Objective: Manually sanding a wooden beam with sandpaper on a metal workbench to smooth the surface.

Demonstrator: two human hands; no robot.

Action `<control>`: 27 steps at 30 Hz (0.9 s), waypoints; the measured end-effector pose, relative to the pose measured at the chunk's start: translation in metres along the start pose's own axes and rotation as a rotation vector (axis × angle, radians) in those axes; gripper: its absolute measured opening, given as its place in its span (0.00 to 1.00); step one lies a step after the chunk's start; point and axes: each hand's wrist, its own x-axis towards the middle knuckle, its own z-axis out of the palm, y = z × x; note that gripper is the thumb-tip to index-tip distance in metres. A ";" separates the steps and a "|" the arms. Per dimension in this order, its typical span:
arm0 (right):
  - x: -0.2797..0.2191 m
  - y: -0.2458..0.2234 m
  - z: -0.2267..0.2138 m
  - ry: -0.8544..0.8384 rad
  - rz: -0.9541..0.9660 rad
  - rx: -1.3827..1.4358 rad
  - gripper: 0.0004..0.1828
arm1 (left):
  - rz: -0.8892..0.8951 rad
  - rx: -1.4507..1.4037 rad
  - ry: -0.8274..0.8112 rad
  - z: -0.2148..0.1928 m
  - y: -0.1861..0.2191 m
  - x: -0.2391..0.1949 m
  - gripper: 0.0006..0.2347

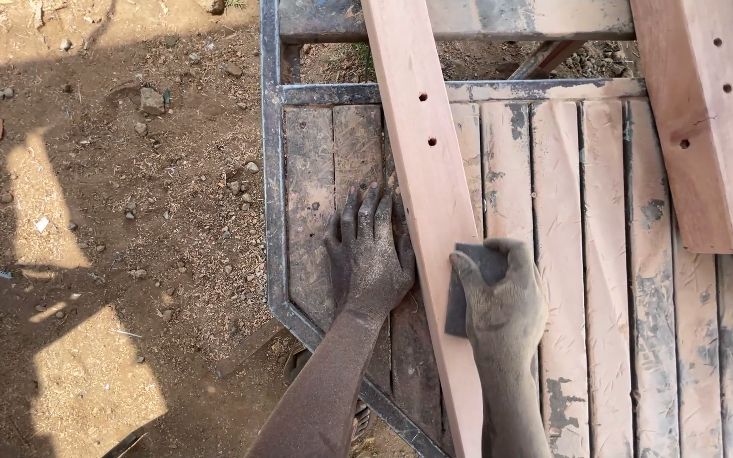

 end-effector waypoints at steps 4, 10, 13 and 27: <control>0.041 -0.021 0.016 -0.023 0.008 0.066 0.25 | -0.022 -0.017 -0.038 0.000 -0.003 -0.001 0.19; 0.044 -0.021 0.017 -0.042 0.104 0.062 0.23 | -0.029 -0.034 -0.041 -0.002 -0.003 0.001 0.19; 0.061 -0.028 0.019 0.000 0.064 0.088 0.22 | -0.034 -0.045 -0.027 -0.002 0.000 0.002 0.19; 0.042 -0.032 0.015 0.016 0.016 0.062 0.15 | -0.021 -0.055 0.020 -0.006 0.000 0.002 0.19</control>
